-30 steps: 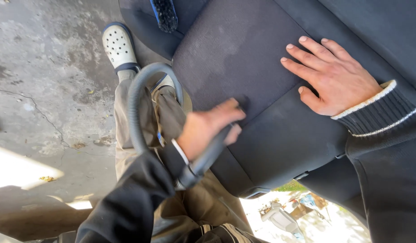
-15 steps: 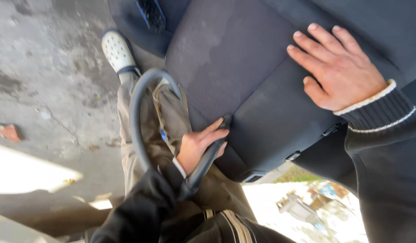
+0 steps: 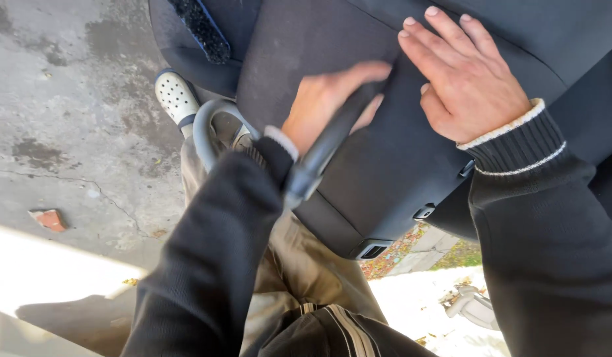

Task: Vacuuming the fabric surface of a detached car seat using a vacuum cleaner hose.

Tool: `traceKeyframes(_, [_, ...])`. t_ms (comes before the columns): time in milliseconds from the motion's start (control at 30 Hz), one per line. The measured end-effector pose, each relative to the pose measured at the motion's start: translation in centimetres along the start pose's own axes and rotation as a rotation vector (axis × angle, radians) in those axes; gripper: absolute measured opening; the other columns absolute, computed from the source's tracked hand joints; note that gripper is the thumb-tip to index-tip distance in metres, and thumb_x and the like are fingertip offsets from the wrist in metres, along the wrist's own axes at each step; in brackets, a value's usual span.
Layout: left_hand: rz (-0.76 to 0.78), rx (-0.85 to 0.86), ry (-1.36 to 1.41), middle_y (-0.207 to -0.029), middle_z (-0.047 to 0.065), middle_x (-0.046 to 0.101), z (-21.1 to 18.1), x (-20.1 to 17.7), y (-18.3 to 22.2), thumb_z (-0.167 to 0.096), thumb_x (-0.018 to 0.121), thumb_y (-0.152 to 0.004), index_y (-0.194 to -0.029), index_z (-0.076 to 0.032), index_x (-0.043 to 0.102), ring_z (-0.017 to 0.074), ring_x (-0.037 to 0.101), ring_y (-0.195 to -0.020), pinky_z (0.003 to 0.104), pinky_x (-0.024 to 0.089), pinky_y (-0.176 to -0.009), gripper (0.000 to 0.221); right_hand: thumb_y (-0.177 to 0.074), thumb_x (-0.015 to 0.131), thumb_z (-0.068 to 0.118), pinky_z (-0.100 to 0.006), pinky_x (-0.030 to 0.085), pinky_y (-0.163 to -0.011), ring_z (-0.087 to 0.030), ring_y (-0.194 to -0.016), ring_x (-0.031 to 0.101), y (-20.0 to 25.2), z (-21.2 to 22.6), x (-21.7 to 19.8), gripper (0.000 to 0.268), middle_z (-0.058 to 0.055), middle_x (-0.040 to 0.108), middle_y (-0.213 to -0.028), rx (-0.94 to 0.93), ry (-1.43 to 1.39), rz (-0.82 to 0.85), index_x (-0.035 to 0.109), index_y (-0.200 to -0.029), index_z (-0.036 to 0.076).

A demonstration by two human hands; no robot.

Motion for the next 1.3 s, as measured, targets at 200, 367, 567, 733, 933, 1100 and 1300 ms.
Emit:
traceKeyframes(200, [0.063, -0.207, 0.004, -0.131, 0.023, 0.075, -0.9, -0.5, 16.5, -0.011, 0.082, -0.083, -0.122, -0.007, 0.069, 0.0199, 0.078, -0.069, 0.029, 0.062, -0.066, 0.041, -0.086, 0.059, -0.003, -0.053, 0.026, -0.128, -0.038, -0.157, 0.041, 0.5, 0.5, 3.2, 0.07, -0.022, 0.056, -0.166, 0.029, -0.005, 0.009, 0.057, -0.156, -0.009])
traceKeyframes(367, [0.062, -0.189, -0.112, -0.136, 0.015, 0.074, -0.7, -0.1, 20.3, -0.012, 0.085, -0.08, -0.118, -0.009, 0.072, 0.0182, 0.073, -0.067, 0.029, 0.059, -0.065, 0.04, -0.088, 0.059, -0.006, -0.055, 0.026, -0.128, -0.04, -0.157, 0.042, 0.8, 1.6, 3.5, 0.067, -0.024, 0.059, -0.164, 0.041, -0.004, 0.014, 0.06, -0.155, -0.011])
traceKeyframes(567, [0.041, -0.045, -0.152, -0.135, 0.012, 0.075, 1.8, 0.7, 15.9, -0.024, 0.082, -0.09, -0.119, -0.014, 0.074, 0.0177, 0.07, -0.062, 0.029, 0.059, -0.064, 0.032, -0.088, 0.06, -0.011, -0.059, 0.025, -0.127, -0.044, -0.155, 0.044, 1.1, 3.7, 2.8, 0.063, -0.028, 0.061, -0.161, 0.156, -0.017, -0.033, 0.063, -0.151, -0.014])
traceKeyframes(733, [-0.079, -0.005, -0.123, -0.131, 0.01, 0.077, 1.5, 2.5, 6.5, -0.019, 0.087, -0.087, -0.119, -0.016, 0.074, 0.0178, 0.075, -0.067, 0.028, 0.06, -0.064, 0.034, -0.082, 0.054, -0.022, -0.063, 0.018, -0.127, -0.051, -0.154, 0.044, 1.6, 3.3, 2.3, 0.073, -0.035, 0.059, -0.16, 0.273, -0.073, -0.125, 0.056, -0.155, -0.017])
traceKeyframes(933, [-0.052, -0.043, 0.018, -0.123, 0.0, 0.079, 1.7, 2.7, -1.8, -0.024, 0.08, -0.095, -0.133, -0.02, 0.061, 0.0235, 0.083, -0.092, 0.034, 0.064, -0.079, 0.043, -0.078, 0.051, -0.024, -0.061, 0.015, -0.126, -0.05, -0.154, 0.042, 1.8, 2.7, 1.5, 0.079, -0.036, 0.058, -0.159, 0.324, -0.058, -0.144, 0.052, -0.157, -0.016])
traceKeyframes(1100, [0.015, -0.048, -0.008, -0.13, 0.019, 0.076, 0.6, 0.5, 6.7, -0.014, 0.083, -0.088, -0.121, -0.008, 0.072, 0.0239, 0.08, -0.075, 0.031, 0.064, -0.07, 0.036, -0.085, 0.057, -0.013, -0.062, 0.021, -0.126, -0.048, -0.154, 0.043, 1.8, 2.7, 2.4, 0.071, -0.033, 0.058, -0.159, 0.287, -0.071, -0.147, 0.052, -0.155, -0.016])
traceKeyframes(1300, [0.066, -0.111, -0.003, -0.131, 0.019, 0.076, -0.3, 0.1, 11.0, -0.013, 0.087, -0.083, -0.118, -0.009, 0.073, 0.0243, 0.077, -0.07, 0.032, 0.063, -0.067, 0.038, -0.084, 0.075, 0.007, -0.063, 0.024, -0.123, -0.043, -0.154, 0.041, 0.3, 3.3, 4.8, 0.078, -0.027, 0.055, -0.162, 0.199, -0.046, -0.058, 0.051, -0.157, -0.009])
Point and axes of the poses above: each hand's wrist, its own y-axis away from the middle knuckle, its own x-axis out of the palm, z = x × y, the point moved 2 cm from there along -y, towards the middle knuckle
